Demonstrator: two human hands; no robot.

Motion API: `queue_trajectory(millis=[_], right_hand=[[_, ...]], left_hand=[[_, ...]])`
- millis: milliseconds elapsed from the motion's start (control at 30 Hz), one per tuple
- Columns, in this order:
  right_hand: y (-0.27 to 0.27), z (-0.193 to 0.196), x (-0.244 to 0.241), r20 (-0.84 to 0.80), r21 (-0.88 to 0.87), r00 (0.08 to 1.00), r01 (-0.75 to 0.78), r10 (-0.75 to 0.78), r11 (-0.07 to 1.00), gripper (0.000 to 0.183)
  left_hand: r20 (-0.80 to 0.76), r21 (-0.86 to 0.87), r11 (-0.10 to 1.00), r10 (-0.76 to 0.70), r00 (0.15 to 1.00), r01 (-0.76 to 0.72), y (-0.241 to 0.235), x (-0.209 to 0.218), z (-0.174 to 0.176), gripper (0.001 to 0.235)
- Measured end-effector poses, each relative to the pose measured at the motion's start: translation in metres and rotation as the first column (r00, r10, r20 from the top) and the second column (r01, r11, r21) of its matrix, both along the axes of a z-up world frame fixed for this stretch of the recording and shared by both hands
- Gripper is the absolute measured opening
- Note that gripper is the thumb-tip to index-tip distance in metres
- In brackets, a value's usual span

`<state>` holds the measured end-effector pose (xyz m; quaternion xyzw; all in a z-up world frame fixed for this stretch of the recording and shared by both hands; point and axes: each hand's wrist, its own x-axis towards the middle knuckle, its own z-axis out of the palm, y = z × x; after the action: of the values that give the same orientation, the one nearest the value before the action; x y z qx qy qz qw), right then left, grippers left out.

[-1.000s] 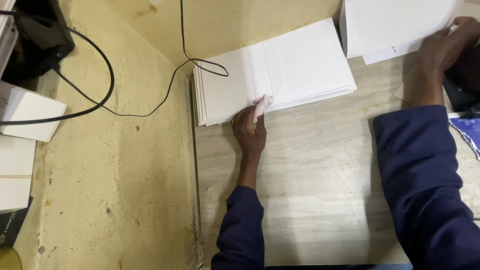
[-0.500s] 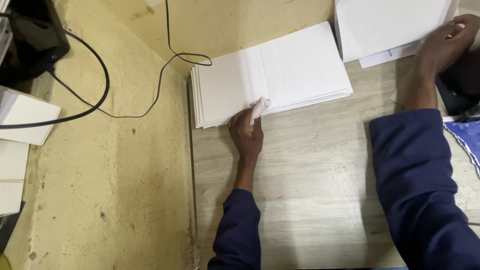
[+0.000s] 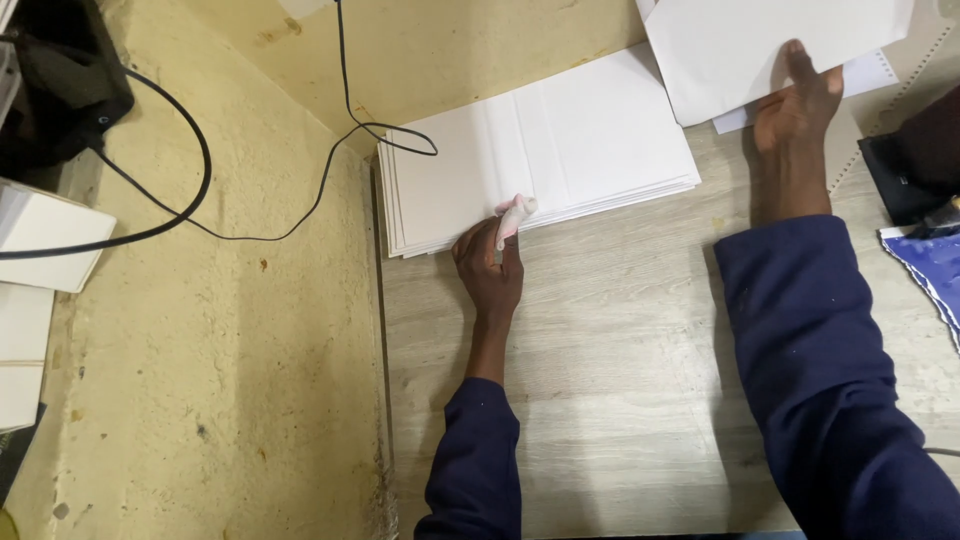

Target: Manually assembling folders by applying adhesive to cardstock edges and folding them into shape.

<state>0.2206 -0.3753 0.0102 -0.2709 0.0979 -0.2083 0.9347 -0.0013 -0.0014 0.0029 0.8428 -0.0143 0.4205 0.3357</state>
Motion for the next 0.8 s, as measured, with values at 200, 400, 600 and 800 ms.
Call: queue_trajectory(millis=[200, 400, 600, 800], right_hand=[[0.006, 0.055, -0.032, 0.108, -0.014, 0.987, -0.117, 0.118, 0.993, 0.108], [0.040, 0.102, -0.107, 0.280, -0.363, 0.868, -0.299, 0.410, 0.882, 0.050], [0.077, 0.118, -0.206, 0.147, -0.237, 0.871, -0.430, 0.470, 0.871, 0.071], [0.094, 0.058, -0.341, -0.093, -0.341, 0.786, -0.602, 0.611, 0.722, 0.078]], left_hand=[[0.058, 0.138, 0.990, -0.032, 0.998, 0.024, -0.002, -0.007, 0.004, 0.018], [-0.234, 0.352, 0.897, -0.192, 0.953, 0.267, -0.048, -0.057, 0.006, 0.060], [-0.309, -0.131, 0.873, -0.486, 0.817, 0.470, -0.086, -0.130, 0.050, 0.112], [0.158, -0.842, 0.346, -0.576, 0.802, 0.414, -0.061, -0.251, -0.024, 0.137]])
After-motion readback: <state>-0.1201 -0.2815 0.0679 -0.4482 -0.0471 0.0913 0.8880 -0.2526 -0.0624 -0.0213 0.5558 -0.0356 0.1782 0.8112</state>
